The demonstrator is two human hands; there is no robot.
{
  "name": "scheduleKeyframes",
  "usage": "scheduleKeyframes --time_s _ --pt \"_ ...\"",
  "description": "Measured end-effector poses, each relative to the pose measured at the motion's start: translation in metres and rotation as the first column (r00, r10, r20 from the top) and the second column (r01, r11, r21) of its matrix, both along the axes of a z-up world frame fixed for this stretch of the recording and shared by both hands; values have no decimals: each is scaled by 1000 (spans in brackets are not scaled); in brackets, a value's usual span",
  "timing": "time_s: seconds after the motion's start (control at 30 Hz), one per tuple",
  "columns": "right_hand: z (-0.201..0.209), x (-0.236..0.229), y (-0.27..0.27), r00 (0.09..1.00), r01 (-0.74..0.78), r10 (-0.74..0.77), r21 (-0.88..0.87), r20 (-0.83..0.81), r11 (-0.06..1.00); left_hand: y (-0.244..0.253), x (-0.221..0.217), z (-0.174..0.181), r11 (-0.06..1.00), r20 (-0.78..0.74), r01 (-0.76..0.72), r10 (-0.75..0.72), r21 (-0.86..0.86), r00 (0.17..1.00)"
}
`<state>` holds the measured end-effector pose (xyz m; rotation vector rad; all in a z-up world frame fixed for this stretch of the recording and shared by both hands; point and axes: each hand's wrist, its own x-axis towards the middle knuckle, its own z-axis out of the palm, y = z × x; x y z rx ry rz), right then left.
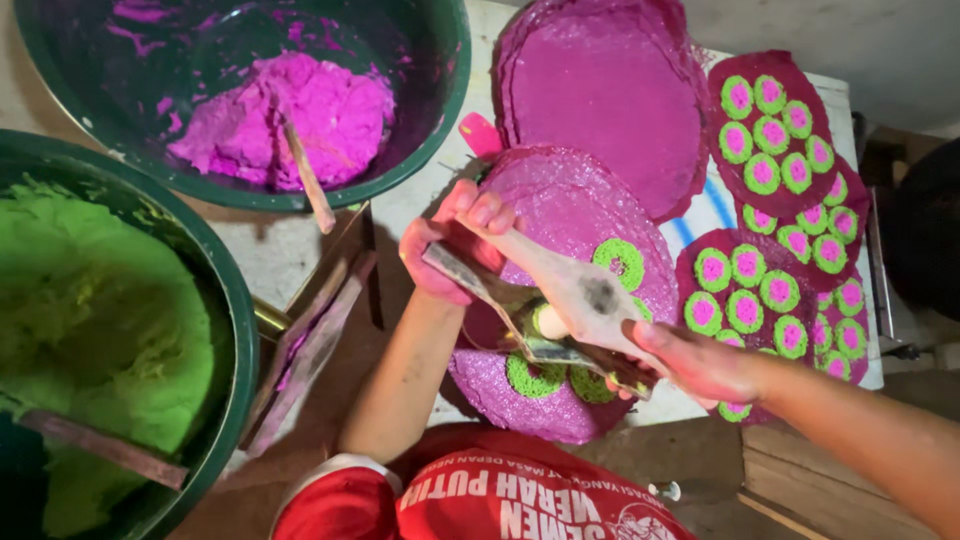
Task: The person scoops green and pink dough from large basins into a manual pressing tool and then uses the tool to create circular patterns on round mats.
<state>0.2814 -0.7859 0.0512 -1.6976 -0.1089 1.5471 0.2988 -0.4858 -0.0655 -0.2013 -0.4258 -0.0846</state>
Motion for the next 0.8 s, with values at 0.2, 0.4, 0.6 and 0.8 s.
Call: scheduleKeyframes --time_s 0.2,0.4,0.6,0.8 --pt "-12 -5 28 948 -142 193 -205 253 968 25 3 -21 1000 -12 -8 8 -12 1000" --pt "-19 -13 42 985 -43 60 -107 163 993 27 -4 -37 1000 -89 -24 24 -4 996" --pt "-5 -13 30 981 58 9 -338 192 939 -12 9 -47 998 -134 8 -15 -56 991" --pt "-4 -9 38 908 92 56 -328 415 940 -5 35 -35 999 -19 40 -41 -21 999"
